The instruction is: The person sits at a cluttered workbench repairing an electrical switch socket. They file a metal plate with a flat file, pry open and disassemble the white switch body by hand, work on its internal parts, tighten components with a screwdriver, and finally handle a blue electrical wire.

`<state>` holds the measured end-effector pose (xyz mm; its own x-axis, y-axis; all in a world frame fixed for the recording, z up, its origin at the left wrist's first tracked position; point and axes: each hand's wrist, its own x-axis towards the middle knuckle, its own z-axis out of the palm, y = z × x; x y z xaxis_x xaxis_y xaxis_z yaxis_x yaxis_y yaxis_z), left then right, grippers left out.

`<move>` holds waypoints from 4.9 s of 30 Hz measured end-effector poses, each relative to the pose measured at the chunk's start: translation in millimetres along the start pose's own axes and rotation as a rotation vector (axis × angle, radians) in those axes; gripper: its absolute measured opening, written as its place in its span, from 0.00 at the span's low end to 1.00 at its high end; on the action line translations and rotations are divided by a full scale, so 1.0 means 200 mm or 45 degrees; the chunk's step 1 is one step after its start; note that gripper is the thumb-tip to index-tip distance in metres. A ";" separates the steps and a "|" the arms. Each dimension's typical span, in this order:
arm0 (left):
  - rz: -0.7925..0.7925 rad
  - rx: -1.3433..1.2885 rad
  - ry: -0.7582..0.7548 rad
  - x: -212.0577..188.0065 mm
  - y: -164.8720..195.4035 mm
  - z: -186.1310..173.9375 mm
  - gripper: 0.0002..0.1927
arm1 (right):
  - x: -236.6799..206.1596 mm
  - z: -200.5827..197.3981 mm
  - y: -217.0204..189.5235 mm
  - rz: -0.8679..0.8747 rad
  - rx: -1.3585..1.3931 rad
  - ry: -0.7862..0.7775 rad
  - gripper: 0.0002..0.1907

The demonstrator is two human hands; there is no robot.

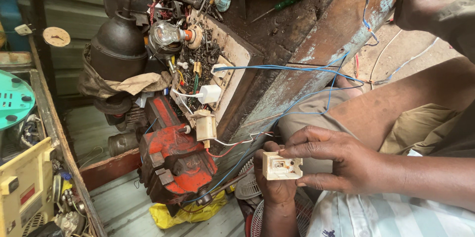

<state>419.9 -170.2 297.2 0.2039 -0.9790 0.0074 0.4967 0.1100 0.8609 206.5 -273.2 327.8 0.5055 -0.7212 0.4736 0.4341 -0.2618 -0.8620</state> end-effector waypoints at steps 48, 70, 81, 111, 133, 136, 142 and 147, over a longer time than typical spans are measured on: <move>0.340 0.726 -0.087 0.11 0.06 0.08 0.20 | 0.02 -0.02 0.05 -0.024 -0.053 0.049 0.30; 0.212 0.383 -0.081 0.12 0.03 0.03 0.21 | 0.01 -0.02 0.07 -0.010 -0.058 0.035 0.30; 0.225 0.590 -0.033 0.08 0.05 -0.02 0.15 | 0.00 -0.01 0.09 -0.015 -0.011 0.024 0.30; -0.006 0.194 0.229 0.06 0.06 0.15 0.23 | 0.02 -0.02 0.15 0.063 -0.158 0.138 0.31; -0.115 0.231 0.317 0.12 0.08 0.23 0.19 | 0.05 -0.01 0.21 0.090 -0.238 0.179 0.31; -0.062 0.276 0.310 0.12 0.06 0.23 0.18 | 0.05 -0.01 0.22 0.101 -0.242 0.186 0.31; -0.016 0.345 0.322 0.13 0.06 0.23 0.19 | 0.05 -0.02 0.22 0.146 -0.219 0.169 0.30; -0.006 0.331 0.310 0.14 0.05 0.23 0.19 | 0.05 -0.02 0.23 0.151 -0.225 0.174 0.30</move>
<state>391.5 -204.0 329.4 0.4126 -0.9063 -0.0912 0.2728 0.0275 0.9617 228.2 -296.2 292.9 0.4348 -0.8303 0.3486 0.2342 -0.2695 -0.9341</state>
